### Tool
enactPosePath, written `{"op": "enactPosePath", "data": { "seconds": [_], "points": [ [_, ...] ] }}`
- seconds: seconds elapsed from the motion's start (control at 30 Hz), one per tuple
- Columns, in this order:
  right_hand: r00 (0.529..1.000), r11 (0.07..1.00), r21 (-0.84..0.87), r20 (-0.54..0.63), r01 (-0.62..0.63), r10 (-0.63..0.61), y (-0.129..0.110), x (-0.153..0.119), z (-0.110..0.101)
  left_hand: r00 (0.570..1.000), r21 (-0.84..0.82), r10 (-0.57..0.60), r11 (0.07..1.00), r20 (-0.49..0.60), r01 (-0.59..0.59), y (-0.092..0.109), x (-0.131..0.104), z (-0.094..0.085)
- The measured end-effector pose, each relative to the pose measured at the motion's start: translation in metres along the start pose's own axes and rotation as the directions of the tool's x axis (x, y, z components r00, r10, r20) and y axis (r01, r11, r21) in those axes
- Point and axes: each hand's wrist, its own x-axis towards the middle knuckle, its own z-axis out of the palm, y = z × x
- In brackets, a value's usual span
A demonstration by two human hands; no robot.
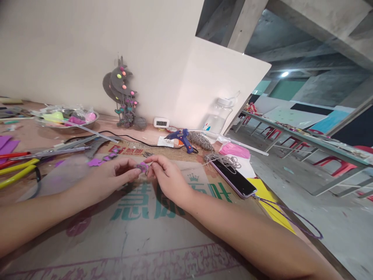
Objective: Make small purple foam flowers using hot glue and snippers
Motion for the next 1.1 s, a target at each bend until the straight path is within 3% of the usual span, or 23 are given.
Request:
{"op": "enactPosePath", "data": {
  "seconds": [0.2, 0.3, 0.43, 0.53, 0.63, 0.83, 1.1],
  "points": [
    [0.998, 0.996, -0.086, -0.056, -0.001, -0.004, 0.003, -0.001, 0.001, 1.000, -0.003, -0.008, 1.000, -0.021, 0.008, -0.001, 0.000, 0.001],
    [0.991, 0.998, -0.051, -0.129, 0.035, -0.041, -0.001, 0.004, -0.007, 0.999, -0.009, -0.033, 0.999, -0.034, 0.032, -0.003, 0.000, 0.001],
    [0.938, 0.990, 0.048, -0.331, 0.129, -0.106, 0.005, 0.023, -0.036, 0.995, -0.067, -0.091, 0.994, -0.050, 0.088, -0.006, 0.002, 0.000],
    [0.904, 0.991, 0.096, -0.426, 0.091, -0.042, 0.018, 0.036, -0.064, 0.990, -0.082, -0.128, 0.989, -0.063, 0.122, -0.008, 0.002, 0.000],
    [0.879, 0.999, 0.020, -0.475, 0.040, -0.026, 0.033, 0.044, -0.085, 0.990, -0.090, -0.130, 0.988, -0.059, 0.125, -0.009, 0.002, 0.001],
    [0.909, 0.955, -0.294, -0.408, -0.039, -0.088, 0.053, 0.047, -0.098, 0.992, -0.124, -0.119, 0.986, -0.039, 0.113, -0.008, 0.003, 0.001],
    [0.908, 0.782, -0.620, -0.289, 0.064, -0.304, 0.060, 0.045, -0.095, 0.995, -0.144, -0.091, 0.986, -0.033, 0.085, -0.010, 0.003, 0.001]
  ]
}}
